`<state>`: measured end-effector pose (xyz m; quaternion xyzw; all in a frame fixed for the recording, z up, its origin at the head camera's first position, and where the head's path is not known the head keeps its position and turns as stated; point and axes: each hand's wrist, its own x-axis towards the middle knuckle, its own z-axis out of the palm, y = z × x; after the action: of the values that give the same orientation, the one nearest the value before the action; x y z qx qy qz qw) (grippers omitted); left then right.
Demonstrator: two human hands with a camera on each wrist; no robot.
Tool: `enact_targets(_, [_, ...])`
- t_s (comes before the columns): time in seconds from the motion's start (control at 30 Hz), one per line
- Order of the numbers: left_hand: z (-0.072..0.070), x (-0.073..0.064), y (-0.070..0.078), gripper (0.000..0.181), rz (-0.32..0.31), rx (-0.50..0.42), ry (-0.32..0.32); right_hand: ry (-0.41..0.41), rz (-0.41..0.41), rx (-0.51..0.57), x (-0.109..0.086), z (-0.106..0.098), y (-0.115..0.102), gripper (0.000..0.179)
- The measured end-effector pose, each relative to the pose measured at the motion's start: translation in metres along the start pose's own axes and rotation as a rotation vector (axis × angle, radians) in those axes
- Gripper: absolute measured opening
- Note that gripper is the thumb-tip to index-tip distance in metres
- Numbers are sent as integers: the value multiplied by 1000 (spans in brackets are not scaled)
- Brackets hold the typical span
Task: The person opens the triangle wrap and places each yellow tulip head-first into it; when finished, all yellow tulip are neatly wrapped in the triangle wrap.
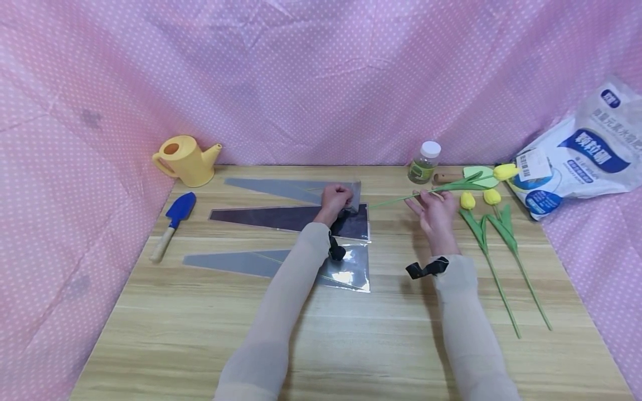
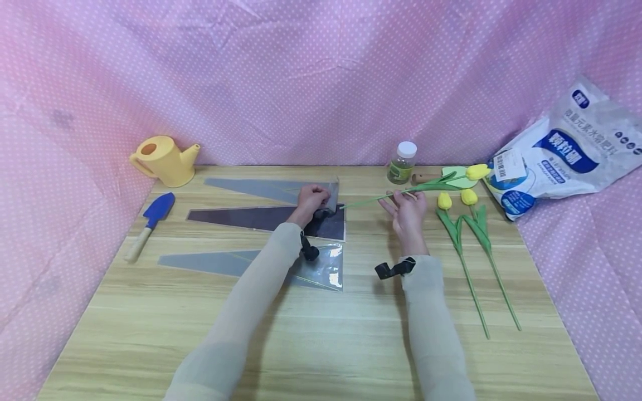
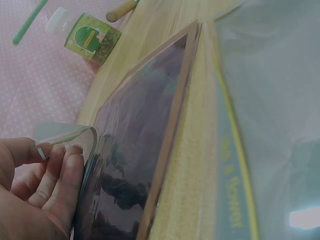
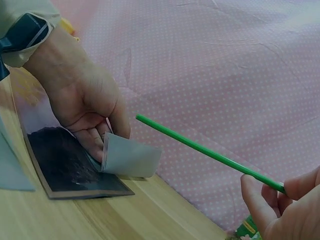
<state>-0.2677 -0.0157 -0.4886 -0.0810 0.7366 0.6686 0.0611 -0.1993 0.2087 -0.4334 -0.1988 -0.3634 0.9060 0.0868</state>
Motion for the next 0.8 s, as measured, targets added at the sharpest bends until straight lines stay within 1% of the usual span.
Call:
enact_targets(0.13, [0,0,0,12,10,-13,0,33,-23,9,5,7,4,27])
enact_targets(0.3, [1,1,-1,8,9,-15,0,87,-55,18,13,17,11,29])
enact_targets(0.43, [1,-1,0,7,6,8,4,118,-102,16,18,23,17,30])
enact_targets(0.57, [1,0,0,7,7,34,4,136,-136,45,22,29,24,28])
enact_targets(0.63, [1,0,-1,6,10,38,7,136,-150,39,22,32,27,32])
enact_targets(0.73, [1,1,-1,6,12,45,14,142,-163,31,23,35,31,46])
enact_targets(0.8, [1,1,-1,6,13,46,18,146,-175,20,23,38,33,49])
